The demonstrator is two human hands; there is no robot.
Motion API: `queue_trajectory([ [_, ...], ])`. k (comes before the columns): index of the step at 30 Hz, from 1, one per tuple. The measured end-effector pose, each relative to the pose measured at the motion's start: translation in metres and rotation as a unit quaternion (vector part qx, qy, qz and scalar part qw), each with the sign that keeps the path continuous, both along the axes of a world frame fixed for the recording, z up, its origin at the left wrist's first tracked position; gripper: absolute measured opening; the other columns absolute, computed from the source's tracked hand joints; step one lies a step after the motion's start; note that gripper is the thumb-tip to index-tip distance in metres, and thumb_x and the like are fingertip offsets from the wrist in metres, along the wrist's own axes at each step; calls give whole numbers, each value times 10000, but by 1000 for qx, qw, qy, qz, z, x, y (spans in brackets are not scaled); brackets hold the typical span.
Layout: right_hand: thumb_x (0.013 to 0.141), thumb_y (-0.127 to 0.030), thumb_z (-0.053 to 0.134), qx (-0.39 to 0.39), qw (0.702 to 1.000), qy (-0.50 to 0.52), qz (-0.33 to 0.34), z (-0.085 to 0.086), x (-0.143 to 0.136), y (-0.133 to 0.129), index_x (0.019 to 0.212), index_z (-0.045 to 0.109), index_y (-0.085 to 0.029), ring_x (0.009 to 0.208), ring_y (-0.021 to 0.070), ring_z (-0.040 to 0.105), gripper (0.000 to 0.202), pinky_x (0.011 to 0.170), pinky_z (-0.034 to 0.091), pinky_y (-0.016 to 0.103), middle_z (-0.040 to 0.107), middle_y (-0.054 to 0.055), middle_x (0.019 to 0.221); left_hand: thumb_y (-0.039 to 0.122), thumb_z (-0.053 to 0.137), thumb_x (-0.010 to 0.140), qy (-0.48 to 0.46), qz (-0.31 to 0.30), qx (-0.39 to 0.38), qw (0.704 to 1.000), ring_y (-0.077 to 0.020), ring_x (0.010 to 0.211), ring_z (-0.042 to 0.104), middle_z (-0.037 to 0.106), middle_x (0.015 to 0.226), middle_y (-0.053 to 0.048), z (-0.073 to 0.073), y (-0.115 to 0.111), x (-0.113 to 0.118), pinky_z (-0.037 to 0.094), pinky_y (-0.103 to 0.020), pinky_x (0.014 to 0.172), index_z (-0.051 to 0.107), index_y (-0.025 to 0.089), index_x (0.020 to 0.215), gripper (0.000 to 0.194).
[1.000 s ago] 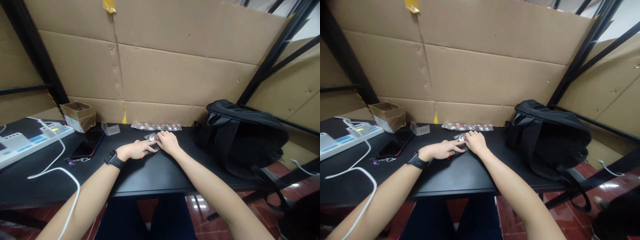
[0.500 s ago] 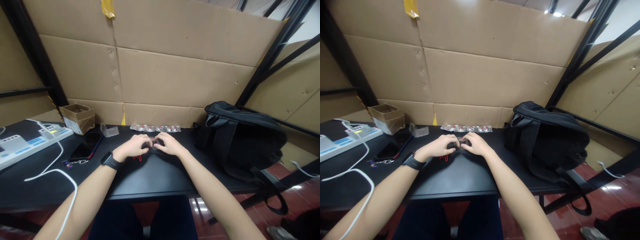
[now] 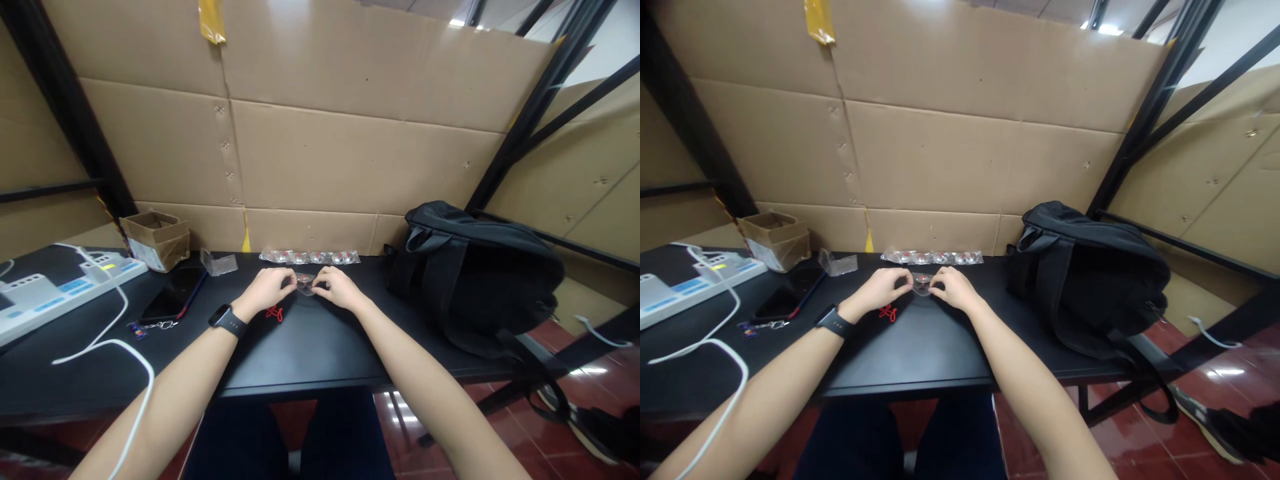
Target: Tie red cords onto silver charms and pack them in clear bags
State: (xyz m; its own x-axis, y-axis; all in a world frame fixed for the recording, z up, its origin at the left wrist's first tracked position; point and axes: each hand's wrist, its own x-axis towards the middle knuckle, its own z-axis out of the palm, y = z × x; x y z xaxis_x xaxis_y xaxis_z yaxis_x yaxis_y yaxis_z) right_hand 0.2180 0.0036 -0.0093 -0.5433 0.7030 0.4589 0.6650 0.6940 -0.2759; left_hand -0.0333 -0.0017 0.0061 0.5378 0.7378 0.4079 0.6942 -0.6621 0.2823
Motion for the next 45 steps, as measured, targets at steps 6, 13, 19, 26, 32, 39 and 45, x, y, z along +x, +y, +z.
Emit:
queue_trajectory([
  [6, 831, -140, 687, -12, 999, 51, 3, 1, 3, 2, 801, 725, -192, 811, 157, 612, 72, 822, 454, 279, 690, 28, 866, 318, 535, 935, -41, 7, -31, 999, -192, 880, 700, 756, 951, -14, 1, -1, 2, 459, -262, 793, 642, 240, 955, 134],
  [13, 797, -259, 786, -56, 994, 73, 53, 8, 1, -4, 886, 742, -199, 821, 161, 627, 115, 792, 451, 266, 721, 29, 892, 306, 546, 918, -62, -5, -72, 995, -178, 840, 709, 770, 884, 9, 5, -8, 8, 458, -254, 806, 651, 245, 946, 124],
  [19, 899, -244, 650, -114, 986, 119, 16, 7, -1, -7, 887, 722, -190, 710, 144, 654, 91, 693, 455, 237, 732, 17, 800, 282, 548, 892, -74, 18, -88, 993, -175, 795, 707, 774, 817, 38, 5, -7, 7, 441, -263, 786, 604, 256, 1024, 146],
  [26, 843, -234, 688, -144, 968, 201, -38, 2, -2, -8, 1299, 561, -231, 671, 155, 690, 473, 731, 502, 249, 740, -23, 748, 228, 513, 842, -116, 6, -124, 985, -174, 833, 711, 764, 791, 57, -3, -5, 11, 436, -278, 882, 491, 265, 1300, 460],
  [32, 894, -208, 607, -135, 975, 167, -47, 1, -3, -9, 1306, 618, -244, 665, 150, 684, 414, 760, 506, 250, 725, -25, 716, 246, 497, 845, -67, 33, -122, 990, -179, 851, 711, 774, 822, 42, 1, -7, 14, 432, -279, 892, 667, 305, 1249, 442],
  [39, 915, -183, 528, -93, 992, -4, -85, 3, -8, -14, 1126, 767, -313, 976, 188, 672, 344, 875, 466, 257, 748, 23, 1013, 267, 432, 927, 22, 53, -98, 993, -249, 1122, 642, 757, 1132, -29, -12, -6, 20, 390, -385, 981, 758, 358, 1139, 399],
  [45, 810, -219, 643, -48, 990, -104, -79, 8, -8, -22, 1235, 710, -322, 1094, 256, 528, 442, 951, 401, 390, 643, 56, 1181, 365, 456, 915, 56, 66, -61, 994, -336, 1350, 453, 600, 1401, -47, -19, -5, 18, 338, -537, 1040, 755, 396, 1135, 372],
])
